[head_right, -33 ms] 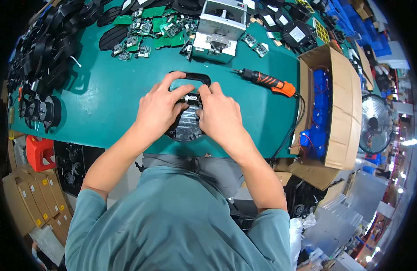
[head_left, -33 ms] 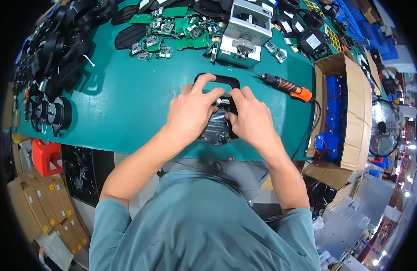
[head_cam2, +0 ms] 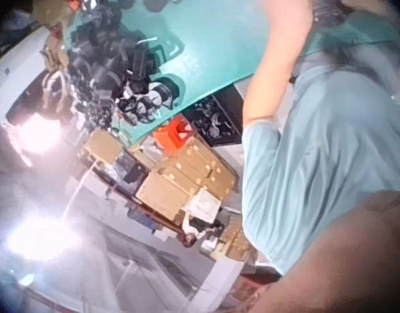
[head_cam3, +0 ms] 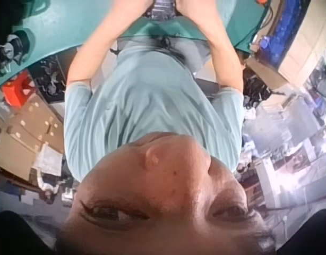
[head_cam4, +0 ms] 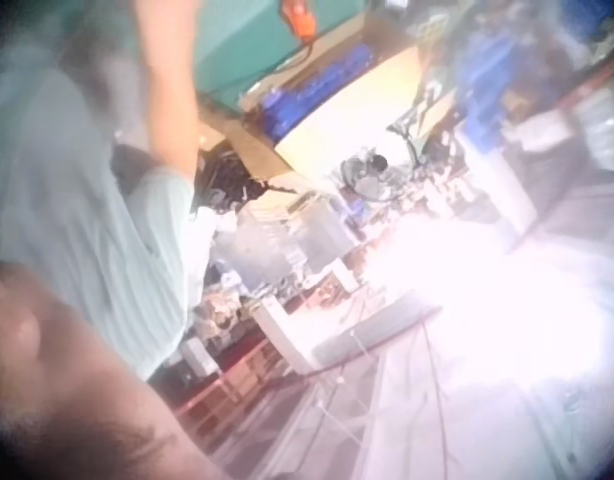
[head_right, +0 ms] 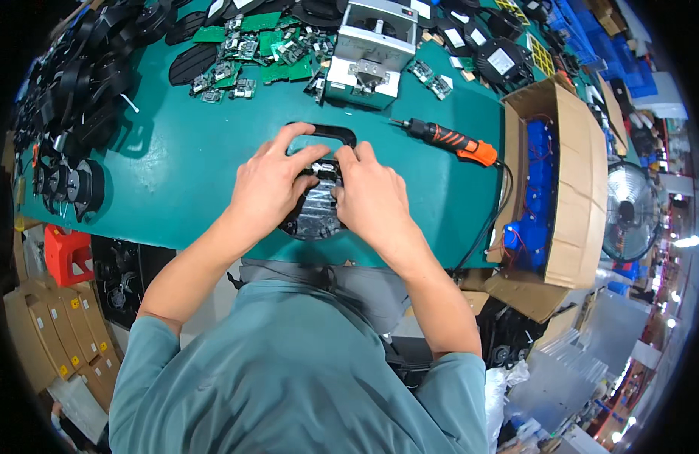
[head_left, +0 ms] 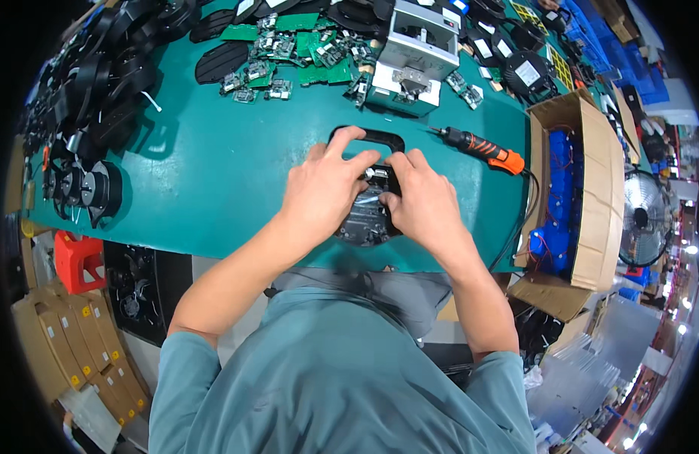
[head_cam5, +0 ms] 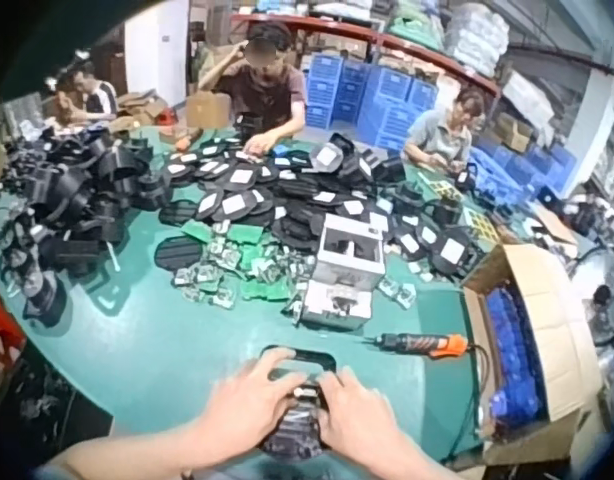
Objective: Assembling electronic components and battery into a portable LED lamp housing and securing with a power screwdriver.
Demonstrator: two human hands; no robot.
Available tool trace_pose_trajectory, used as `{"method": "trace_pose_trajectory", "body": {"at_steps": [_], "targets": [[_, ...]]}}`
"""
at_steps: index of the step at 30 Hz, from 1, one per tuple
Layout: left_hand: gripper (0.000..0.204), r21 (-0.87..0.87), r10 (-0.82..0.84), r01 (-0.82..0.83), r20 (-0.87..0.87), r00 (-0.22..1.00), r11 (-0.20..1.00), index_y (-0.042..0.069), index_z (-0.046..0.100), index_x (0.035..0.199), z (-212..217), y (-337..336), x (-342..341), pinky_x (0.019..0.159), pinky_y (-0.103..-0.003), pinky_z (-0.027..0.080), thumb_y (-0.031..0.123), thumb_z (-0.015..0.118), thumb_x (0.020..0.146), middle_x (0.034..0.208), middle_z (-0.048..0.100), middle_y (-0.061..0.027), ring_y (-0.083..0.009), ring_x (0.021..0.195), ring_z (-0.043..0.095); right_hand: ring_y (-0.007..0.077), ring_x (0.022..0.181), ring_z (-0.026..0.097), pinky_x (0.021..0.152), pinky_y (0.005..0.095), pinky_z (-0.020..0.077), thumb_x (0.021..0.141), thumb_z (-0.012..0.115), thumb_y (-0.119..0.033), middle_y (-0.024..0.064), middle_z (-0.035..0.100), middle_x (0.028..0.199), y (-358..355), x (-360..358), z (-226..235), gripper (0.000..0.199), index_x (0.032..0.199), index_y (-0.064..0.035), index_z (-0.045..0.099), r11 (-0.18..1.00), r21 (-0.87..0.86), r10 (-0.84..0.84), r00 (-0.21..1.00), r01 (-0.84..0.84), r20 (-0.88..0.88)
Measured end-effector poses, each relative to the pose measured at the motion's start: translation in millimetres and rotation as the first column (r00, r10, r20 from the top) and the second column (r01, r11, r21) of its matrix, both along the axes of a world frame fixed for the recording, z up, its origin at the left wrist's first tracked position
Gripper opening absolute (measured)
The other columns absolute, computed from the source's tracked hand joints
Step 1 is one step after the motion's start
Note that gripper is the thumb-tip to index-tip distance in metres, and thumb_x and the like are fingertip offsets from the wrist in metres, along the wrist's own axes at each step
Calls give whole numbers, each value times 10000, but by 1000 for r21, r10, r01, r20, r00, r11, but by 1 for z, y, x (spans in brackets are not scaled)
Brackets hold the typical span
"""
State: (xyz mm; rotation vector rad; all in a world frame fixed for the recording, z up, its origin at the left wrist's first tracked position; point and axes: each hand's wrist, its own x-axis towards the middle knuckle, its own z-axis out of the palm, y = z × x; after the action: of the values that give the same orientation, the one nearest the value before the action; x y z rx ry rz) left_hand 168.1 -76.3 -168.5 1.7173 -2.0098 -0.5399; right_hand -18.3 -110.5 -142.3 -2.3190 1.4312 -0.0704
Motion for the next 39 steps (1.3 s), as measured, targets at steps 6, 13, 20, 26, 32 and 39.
{"method": "trace_pose_trajectory", "body": {"at_steps": [6, 13, 20, 26, 32, 39], "targets": [[540, 51, -24, 29, -94, 995, 998, 218, 711, 1355, 4, -1, 11, 928, -483, 611, 122, 844, 841, 1515, 595, -30, -349, 1194, 697, 467, 961, 715, 832, 572, 577, 840, 852, -149, 203, 659, 1162, -5, -13, -2, 526, 1310, -42, 641, 998, 67, -26, 966, 9, 256], [624, -31, -30, 21, -328, 944, 999, 155, 655, 1460, 6, 4, 47, 1051, -445, 571, 141, 849, 867, 1577, 577, -102, -347, 1304, 669, 58, 819, 620, 731, 236, 512, 933, 812, -80, 18, 681, 1039, -3, -47, -24, 409, 1325, -31, 705, 903, 398, -384, 715, 160, 585], [413, 99, 214, -190, -508, 834, 977, 81, 700, 1393, -15, 12, 64, 927, -356, 589, 128, 758, 986, 1465, 652, -97, -241, 1179, 719, 28, 827, 599, 747, 212, 488, 984, 775, -74, -40, 681, 918, 5, -64, -51, 302, 1270, 6, 722, 854, 468, -502, 590, 226, 632], [273, 133, 349, -334, -556, 754, 933, 58, 749, 1279, -57, 20, 61, 771, -278, 555, 97, 734, 1010, 1238, 747, -87, -158, 966, 727, 165, 826, 704, 782, 314, 562, 973, 766, -106, 94, 747, 932, -11, -112, -64, 198, 1147, -12, 769, 886, 178, -449, 699, 428, 557], [218, 204, 418, -380, -632, 653, 902, 10, 746, 1265, -95, 36, 65, 732, -241, 536, 96, 672, 1080, 1086, 770, -36, -79, 838, 669, 453, 1210, 631, 1046, 541, 507, 922, 681, -82, 268, 670, 1289, -47, -251, -42, 351, 1264, -1, 668, 719, -415, -688, 657, 558, -308], [271, 146, 454, -481, -638, 622, 864, -26, 718, 1289, -89, 55, 90, 745, -253, 544, 152, 588, 1131, 1145, 761, -99, -87, 820, 634, 399, 1379, 545, 1142, 500, 462, 814, 812, -117, 206, 613, 1412, 5, -315, -34, 517, 1315, -95, 685, 869, -94, -435, 661, 485, -612]]}}
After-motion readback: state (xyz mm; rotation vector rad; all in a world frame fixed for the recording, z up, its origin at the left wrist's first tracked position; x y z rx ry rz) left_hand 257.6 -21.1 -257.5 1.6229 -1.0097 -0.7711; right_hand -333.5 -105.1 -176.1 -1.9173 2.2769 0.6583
